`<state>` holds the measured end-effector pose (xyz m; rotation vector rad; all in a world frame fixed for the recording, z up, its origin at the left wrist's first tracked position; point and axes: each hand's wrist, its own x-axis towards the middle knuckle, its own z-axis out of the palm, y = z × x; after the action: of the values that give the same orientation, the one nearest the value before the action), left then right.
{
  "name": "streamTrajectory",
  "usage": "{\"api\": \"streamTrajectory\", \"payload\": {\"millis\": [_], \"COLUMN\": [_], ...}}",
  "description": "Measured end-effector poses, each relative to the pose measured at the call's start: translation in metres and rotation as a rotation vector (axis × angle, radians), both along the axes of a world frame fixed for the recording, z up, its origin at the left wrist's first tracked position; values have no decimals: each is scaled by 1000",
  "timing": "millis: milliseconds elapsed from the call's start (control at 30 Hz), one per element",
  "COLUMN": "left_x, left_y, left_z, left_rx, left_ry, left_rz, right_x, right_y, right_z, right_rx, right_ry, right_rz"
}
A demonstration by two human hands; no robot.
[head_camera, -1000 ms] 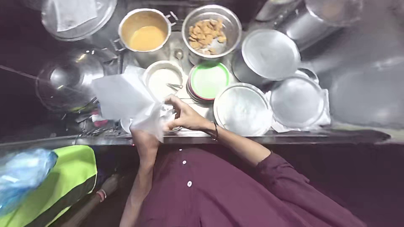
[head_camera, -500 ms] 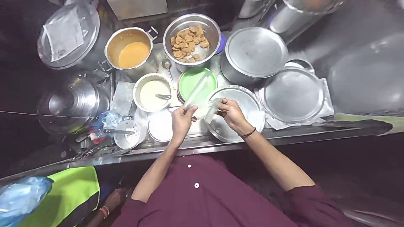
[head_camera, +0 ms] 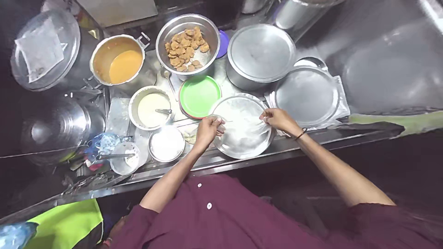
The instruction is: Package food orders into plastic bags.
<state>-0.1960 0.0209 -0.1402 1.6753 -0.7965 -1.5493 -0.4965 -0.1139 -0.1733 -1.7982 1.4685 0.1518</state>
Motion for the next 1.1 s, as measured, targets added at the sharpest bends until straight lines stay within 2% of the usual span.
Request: {"api": "streamTrajectory", "payload": {"millis": [100,200,300,333,400,500,567,633,733,833,900,967,1100], "left_x": [8,18,32,37,51,68,85,103,127,147,158,171,193], "left_y": [2,7,14,18,28,43,50,59,83,106,121,136,160], "left_z": [1,3,19,27,39,57,77,100,116,107,100,98,94], "left_rx": [-45,-198,-267,-284,-345,-398,-413,-370,-314,-388,-456,-456,-450], "left_ry": [-84,-170,-90,-13,148,278,220,140,37,-121,-175,-233,-305], "left_rz": [-32,-76,-46,-22,-23,-131,-228,-256,-59,210,357,439,522], "right_x": [-13,4,39,52,85,147,187,219,251,269,277,279,279], "right_y": [-7,-12,-10,-10,-13,-6,-2,3,15,21,21,20,23], "right_z": [-16,-27,1,15,42,85,96,98,88,83,82,79,72], "right_rx": [28,37,-67,-167,-229,105,269,433,529,615,722,750,760], "right_ry": [-28,25,217,134,-276,-868,-982,-975,-885,-913,-900,-823,-838], "right_rz": [122,368,536,550,561,659,815,946,866,709,685,674,468]}}
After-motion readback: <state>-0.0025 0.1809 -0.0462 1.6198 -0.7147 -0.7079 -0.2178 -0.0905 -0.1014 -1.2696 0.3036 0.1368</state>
